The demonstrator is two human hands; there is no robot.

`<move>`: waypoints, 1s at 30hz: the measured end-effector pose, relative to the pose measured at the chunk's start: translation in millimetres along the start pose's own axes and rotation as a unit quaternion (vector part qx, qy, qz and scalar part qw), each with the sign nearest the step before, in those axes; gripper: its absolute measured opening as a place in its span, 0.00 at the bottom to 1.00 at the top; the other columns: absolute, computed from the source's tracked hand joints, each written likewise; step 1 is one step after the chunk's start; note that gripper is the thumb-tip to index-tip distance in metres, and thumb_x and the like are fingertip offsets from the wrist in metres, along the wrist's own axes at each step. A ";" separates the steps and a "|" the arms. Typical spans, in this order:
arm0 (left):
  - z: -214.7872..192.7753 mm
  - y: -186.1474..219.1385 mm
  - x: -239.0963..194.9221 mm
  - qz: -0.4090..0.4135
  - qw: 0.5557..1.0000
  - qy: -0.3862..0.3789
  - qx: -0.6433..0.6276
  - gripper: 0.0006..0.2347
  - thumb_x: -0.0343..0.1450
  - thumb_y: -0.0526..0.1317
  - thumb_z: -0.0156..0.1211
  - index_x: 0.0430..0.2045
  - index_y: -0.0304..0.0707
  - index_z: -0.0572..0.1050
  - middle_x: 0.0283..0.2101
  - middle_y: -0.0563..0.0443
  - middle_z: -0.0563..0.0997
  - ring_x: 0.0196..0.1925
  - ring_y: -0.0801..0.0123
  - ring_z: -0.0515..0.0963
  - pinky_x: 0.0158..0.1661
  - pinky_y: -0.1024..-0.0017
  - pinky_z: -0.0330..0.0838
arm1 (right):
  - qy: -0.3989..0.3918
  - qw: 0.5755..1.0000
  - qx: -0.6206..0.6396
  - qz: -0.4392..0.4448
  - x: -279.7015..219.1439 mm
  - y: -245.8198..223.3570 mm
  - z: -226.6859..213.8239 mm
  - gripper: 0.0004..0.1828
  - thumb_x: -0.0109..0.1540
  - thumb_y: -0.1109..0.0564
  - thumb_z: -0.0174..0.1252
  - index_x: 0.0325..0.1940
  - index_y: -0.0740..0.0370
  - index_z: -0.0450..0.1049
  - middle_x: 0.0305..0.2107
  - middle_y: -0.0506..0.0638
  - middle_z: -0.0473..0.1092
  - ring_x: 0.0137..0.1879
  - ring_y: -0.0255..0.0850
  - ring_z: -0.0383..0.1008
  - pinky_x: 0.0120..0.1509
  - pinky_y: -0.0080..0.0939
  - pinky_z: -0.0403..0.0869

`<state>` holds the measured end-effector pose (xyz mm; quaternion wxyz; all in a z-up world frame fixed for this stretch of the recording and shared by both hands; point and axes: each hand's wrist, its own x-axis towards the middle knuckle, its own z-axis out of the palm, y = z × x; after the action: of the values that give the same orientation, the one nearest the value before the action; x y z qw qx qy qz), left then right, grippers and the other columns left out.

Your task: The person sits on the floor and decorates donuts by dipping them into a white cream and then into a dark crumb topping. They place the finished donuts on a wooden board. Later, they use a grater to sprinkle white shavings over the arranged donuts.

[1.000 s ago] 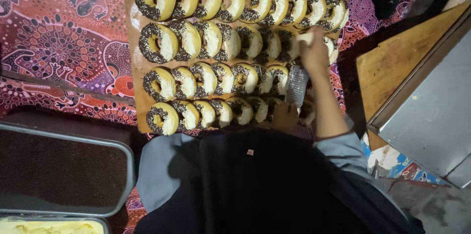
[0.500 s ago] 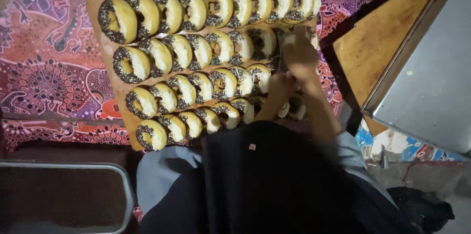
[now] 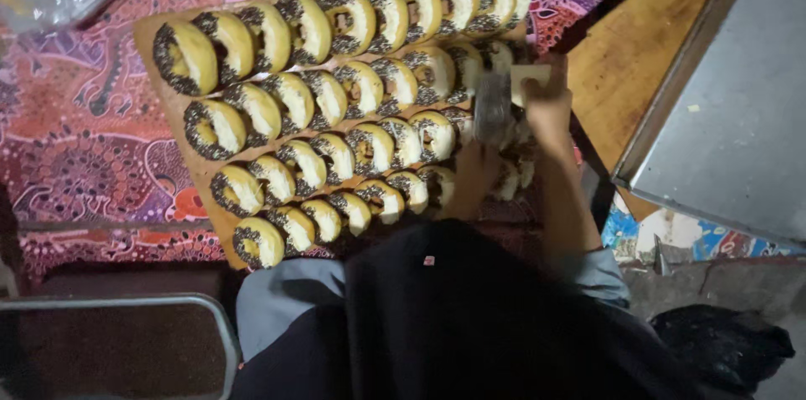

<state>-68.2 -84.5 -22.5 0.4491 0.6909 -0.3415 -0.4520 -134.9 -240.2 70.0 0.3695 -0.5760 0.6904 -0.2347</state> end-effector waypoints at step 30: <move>-73.4 -22.3 -135.4 -0.165 0.981 -0.098 0.018 0.13 0.77 0.44 0.54 0.26 0.32 0.75 0.26 0.42 0.76 0.28 0.57 0.74 0.30 0.59 0.66 | -0.106 0.955 0.258 0.100 -46.2 38.4 -46.0 0.31 0.60 0.53 0.59 0.67 0.62 0.65 0.49 0.56 0.70 0.46 0.45 0.74 0.43 0.42 0.74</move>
<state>-46.9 65.4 13.6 0.3202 0.6983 -0.2727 -0.5792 -191.7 -191.4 80.7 0.5982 -0.4102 0.6175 -0.3043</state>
